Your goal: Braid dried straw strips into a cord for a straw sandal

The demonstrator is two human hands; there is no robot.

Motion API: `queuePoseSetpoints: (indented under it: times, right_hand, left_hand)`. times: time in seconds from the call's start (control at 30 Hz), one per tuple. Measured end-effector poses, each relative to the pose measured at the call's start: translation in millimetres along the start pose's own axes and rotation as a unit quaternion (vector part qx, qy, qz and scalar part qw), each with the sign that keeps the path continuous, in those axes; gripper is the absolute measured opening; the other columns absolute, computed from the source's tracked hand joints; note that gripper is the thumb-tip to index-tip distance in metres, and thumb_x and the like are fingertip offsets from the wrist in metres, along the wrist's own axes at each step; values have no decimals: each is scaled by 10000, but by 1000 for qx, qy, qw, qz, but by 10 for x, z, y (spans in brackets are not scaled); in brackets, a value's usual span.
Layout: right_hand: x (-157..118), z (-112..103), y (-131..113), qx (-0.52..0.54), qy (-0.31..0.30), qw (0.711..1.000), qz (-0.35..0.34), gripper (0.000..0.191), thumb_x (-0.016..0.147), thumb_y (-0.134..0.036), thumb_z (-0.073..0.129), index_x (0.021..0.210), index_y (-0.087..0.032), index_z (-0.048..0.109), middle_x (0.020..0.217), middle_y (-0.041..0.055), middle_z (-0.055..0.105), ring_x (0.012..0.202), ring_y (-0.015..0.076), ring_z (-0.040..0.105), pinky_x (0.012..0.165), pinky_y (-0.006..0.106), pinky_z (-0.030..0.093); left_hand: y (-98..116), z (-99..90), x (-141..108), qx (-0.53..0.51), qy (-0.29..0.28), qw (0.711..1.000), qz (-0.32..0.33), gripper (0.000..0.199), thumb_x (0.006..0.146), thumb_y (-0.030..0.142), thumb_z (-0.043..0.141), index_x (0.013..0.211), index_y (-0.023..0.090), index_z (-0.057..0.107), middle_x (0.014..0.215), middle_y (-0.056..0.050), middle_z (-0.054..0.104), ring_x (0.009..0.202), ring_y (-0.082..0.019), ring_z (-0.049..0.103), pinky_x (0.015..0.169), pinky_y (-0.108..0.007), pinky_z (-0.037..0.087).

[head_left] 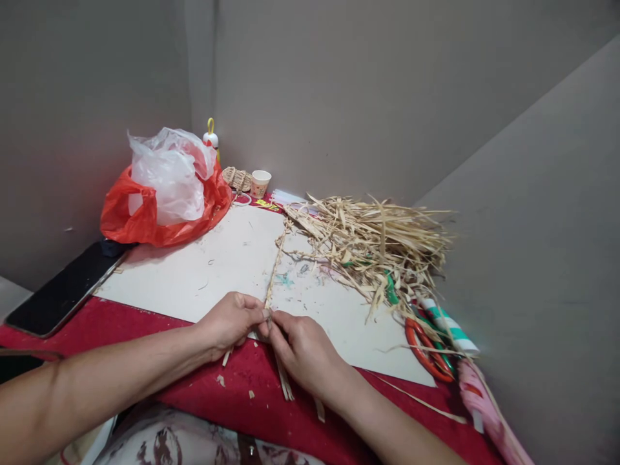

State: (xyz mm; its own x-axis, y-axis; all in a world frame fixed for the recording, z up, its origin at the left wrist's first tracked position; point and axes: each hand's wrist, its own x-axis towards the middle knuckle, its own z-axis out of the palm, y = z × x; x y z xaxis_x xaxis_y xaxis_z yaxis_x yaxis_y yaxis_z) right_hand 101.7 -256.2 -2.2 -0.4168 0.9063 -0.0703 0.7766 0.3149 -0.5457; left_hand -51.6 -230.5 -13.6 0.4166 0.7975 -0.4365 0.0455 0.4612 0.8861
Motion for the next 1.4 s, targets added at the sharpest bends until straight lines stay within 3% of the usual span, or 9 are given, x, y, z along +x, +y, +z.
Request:
queuePoseSetpoints:
  times: [0.13,0.23,0.37,0.53,0.7,0.83,0.93,1.13,1.4]
  right_hand:
    - [-78,-145,-77,-55,-50,997,-23,260,920,-292,368,888,-169,596,731,63,659,620,140,578,582,228,335]
    - [-30,-416,-59,-55,-96,993,-39,328,894,-415,422,752,-176,597,636,26,614,554,119,509,524,221,290]
    - [279,-710,103,-53,35,997,33,487,895,-528,338,625,-168,525,552,14,550,504,110,455,499,224,271]
    - [670,-557,226,-124,14,989,83,496,835,-574,408,571,-173,532,557,29,567,496,117,438,481,236,232]
    - [773,-316,273,-177,14,984,9,282,834,-264,427,616,-173,582,618,38,612,542,117,460,515,248,220]
    - [881,-461,571,-199,121,971,59,270,821,-254,419,634,-171,596,603,49,607,530,131,451,517,264,213]
    - [1003,-680,889,-137,121,979,88,319,823,-292,421,565,-169,561,535,30,562,511,129,456,506,249,249]
    - [1284,-927,1210,-109,159,973,123,342,807,-294,470,1114,-183,572,713,23,659,637,163,581,566,240,363]
    - [1945,-1169,1187,-160,214,955,127,644,792,-298,517,1406,-202,347,1241,169,548,1070,303,542,838,368,391]
  left_hand:
    - [10,-15,5,-17,0,1000,-19,282,721,389,564,570,155,523,356,84,361,319,-37,182,355,-228,97]
    - [14,-24,24,-28,-5,999,-26,249,701,376,570,579,163,524,349,87,362,308,-41,175,351,-229,93]
    - [-6,-12,55,13,12,1000,-16,210,712,345,549,625,154,560,453,48,513,320,-38,234,370,-220,149]
    - [-74,13,94,67,19,996,48,224,726,309,527,579,144,560,506,0,575,471,-80,449,537,-215,340]
    - [-118,-2,121,71,20,996,39,200,720,285,505,582,150,557,492,-1,570,431,-79,403,474,-217,271]
    - [-122,-10,136,76,15,997,25,187,712,294,512,605,152,572,490,2,572,390,-64,312,438,-223,201]
    - [-121,4,143,69,21,997,24,172,705,293,520,633,150,580,488,3,567,414,-76,371,454,-220,233]
    - [-65,23,145,97,13,995,33,203,717,324,515,615,153,553,489,9,558,420,-80,378,454,-219,254]
    - [50,-13,248,119,35,991,54,230,720,351,521,617,149,561,487,2,558,440,-90,415,496,-224,308]
